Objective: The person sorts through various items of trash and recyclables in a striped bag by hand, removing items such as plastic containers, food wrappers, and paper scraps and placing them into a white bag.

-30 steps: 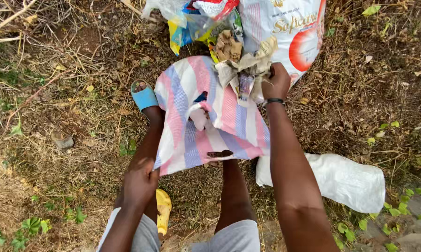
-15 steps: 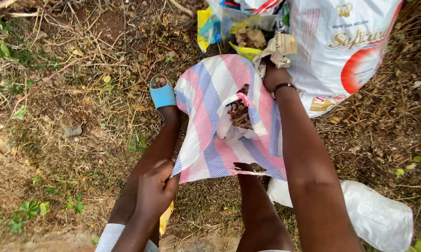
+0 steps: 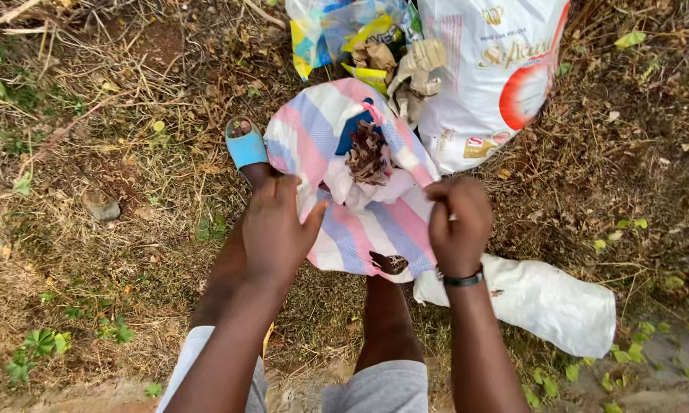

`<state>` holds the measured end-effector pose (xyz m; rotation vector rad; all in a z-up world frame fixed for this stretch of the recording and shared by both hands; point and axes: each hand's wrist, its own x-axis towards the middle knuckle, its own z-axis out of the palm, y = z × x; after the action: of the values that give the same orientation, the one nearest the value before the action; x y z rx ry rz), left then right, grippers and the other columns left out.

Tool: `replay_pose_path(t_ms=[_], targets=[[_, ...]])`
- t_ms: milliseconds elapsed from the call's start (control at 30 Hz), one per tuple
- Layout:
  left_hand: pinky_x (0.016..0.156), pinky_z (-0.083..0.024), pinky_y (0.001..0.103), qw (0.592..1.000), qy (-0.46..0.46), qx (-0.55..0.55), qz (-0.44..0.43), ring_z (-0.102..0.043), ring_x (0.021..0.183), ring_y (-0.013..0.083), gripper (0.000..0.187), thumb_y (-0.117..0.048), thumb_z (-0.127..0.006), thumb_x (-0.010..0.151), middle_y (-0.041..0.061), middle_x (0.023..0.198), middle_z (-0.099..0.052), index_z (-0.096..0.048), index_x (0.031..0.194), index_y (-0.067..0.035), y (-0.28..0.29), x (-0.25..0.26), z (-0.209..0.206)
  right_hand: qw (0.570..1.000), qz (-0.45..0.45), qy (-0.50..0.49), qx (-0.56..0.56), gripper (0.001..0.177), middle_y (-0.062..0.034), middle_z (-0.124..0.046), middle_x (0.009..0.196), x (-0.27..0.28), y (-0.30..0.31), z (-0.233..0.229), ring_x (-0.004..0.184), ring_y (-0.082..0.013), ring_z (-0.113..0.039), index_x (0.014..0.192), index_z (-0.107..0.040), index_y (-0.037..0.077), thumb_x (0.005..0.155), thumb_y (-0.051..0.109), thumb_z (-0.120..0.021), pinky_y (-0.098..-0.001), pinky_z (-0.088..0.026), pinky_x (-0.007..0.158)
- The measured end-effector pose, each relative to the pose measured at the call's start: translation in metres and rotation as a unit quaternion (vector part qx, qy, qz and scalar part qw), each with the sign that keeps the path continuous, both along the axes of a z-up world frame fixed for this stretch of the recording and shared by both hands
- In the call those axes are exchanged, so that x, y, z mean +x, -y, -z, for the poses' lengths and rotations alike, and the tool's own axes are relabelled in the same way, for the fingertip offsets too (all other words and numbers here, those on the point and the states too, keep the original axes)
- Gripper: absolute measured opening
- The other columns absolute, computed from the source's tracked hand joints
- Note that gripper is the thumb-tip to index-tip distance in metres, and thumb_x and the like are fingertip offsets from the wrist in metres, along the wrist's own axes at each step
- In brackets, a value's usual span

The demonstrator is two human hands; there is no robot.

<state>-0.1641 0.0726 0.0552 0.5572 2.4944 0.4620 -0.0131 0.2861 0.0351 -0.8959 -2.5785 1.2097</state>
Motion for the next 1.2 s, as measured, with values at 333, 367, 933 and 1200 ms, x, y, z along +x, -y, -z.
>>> replay_pose_path(t_ms=[333, 367, 933, 1200], targets=[[0.057, -0.052, 0.050, 0.994, -0.085, -0.043, 0.058, -0.067, 0.066, 0.0377, 0.025, -0.028, -0.069, 0.100, 0.015, 0.079, -0.067, -0.065, 0.086, -0.008, -0.014, -0.022, 0.027, 0.931, -0.238, 0.136, -0.241, 0.051, -0.0245, -0.067, 0.109, 0.008, 0.113, 0.041, 0.098, -0.0436, -0.063, 0.127, -0.064, -0.002, 0.077, -0.004, -0.054, -0.0494, -0.051, 0.085], [0.057, -0.052, 0.050, 0.994, -0.095, -0.038, 0.040, -0.067, 0.066, 0.0381, 0.025, -0.028, -0.068, 0.101, 0.015, 0.080, -0.067, -0.064, 0.087, -0.007, -0.013, -0.024, 0.027, 0.925, -0.234, 0.157, -0.253, 0.046, -0.0227, -0.069, 0.108, 0.010, 0.119, 0.049, 0.100, -0.0420, -0.065, 0.123, -0.067, 0.002, 0.080, -0.004, -0.053, -0.0496, -0.052, 0.087], [0.062, -0.052, 0.050, 0.997, -0.040, -0.022, 0.061, -0.068, 0.073, 0.0386, 0.021, -0.024, -0.069, 0.096, 0.015, 0.079, -0.067, -0.063, 0.086, -0.007, -0.005, -0.019, 0.024, 0.935, -0.081, 0.336, -0.077, 0.015, -0.0189, -0.074, 0.087, -0.045, 0.199, 0.242, 0.082, -0.0384, -0.073, 0.087, -0.074, 0.009, 0.090, 0.020, -0.065, -0.0507, -0.058, 0.072], [0.063, -0.053, 0.051, 0.999, -0.025, -0.023, 0.020, -0.068, 0.073, 0.0390, 0.020, -0.024, -0.067, 0.098, 0.016, 0.082, -0.069, -0.065, 0.089, -0.006, -0.004, -0.022, 0.031, 0.962, -0.019, 0.265, -0.060, 0.015, -0.0199, -0.071, 0.082, -0.034, 0.159, 0.194, 0.075, -0.0398, -0.069, 0.081, -0.066, 0.004, 0.082, 0.019, -0.068, -0.0517, -0.055, 0.068]])
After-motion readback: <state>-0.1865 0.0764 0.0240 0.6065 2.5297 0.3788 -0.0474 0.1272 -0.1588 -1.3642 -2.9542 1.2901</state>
